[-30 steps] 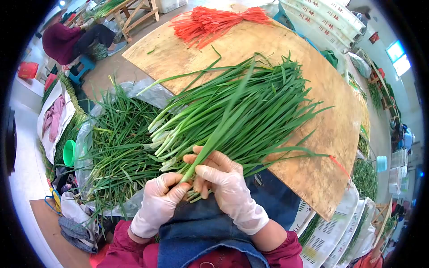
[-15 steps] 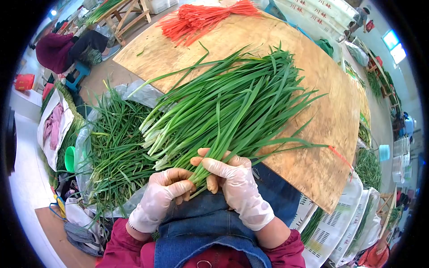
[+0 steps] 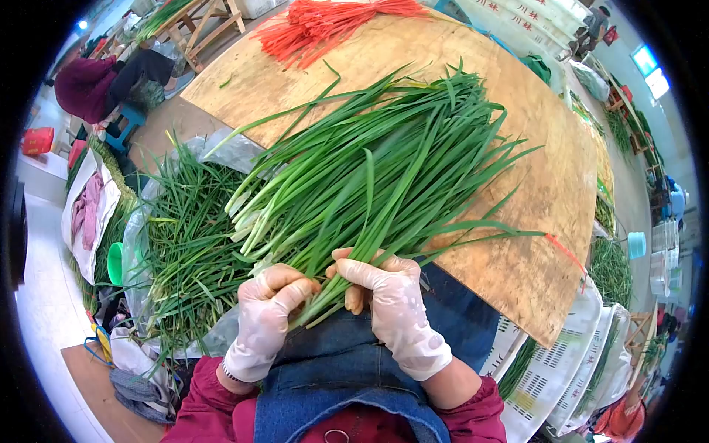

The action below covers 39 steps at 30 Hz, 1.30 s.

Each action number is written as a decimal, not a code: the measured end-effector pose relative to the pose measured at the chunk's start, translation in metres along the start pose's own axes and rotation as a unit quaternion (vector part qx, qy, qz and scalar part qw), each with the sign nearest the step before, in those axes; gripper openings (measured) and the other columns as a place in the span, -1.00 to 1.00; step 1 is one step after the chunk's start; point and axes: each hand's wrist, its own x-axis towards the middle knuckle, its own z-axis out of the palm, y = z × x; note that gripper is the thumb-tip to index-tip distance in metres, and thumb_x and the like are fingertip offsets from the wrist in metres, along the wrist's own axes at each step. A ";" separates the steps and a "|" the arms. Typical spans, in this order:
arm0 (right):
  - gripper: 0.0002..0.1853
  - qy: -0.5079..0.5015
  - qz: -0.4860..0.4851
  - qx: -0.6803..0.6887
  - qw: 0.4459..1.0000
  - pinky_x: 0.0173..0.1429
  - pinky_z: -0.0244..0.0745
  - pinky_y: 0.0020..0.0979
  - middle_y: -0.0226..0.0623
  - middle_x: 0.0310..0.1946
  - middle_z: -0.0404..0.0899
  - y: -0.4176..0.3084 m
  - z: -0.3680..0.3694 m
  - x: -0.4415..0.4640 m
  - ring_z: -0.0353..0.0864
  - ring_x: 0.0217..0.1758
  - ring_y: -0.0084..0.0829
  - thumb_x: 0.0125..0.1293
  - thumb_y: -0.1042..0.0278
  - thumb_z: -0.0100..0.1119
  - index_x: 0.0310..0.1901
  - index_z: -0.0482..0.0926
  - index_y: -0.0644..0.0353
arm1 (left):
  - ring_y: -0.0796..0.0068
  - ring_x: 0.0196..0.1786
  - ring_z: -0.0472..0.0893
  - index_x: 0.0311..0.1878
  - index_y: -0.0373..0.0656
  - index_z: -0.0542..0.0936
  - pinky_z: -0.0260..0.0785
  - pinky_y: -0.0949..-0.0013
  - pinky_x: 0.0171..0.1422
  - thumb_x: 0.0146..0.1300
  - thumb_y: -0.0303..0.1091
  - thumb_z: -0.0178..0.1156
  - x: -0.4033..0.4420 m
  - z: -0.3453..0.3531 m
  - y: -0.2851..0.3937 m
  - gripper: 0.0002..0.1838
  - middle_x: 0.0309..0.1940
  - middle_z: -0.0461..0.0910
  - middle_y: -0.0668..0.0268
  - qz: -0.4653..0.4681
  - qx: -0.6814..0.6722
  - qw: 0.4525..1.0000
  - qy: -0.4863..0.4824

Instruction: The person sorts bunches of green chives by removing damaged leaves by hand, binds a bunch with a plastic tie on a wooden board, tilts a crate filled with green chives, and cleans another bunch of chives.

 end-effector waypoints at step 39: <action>-0.79 0.039 -0.022 -0.137 0.990 -0.45 0.43 -0.55 -0.16 -0.36 0.62 -0.010 -0.013 -0.019 0.54 -0.56 -0.51 0.23 0.43 0.18 -0.18 0.55 0.41 | 0.31 -0.20 0.57 0.04 -0.28 0.51 0.43 0.35 -0.09 0.10 -0.54 0.20 0.025 -0.085 -0.055 -0.63 -0.16 0.57 0.11 0.118 0.301 0.940 0.114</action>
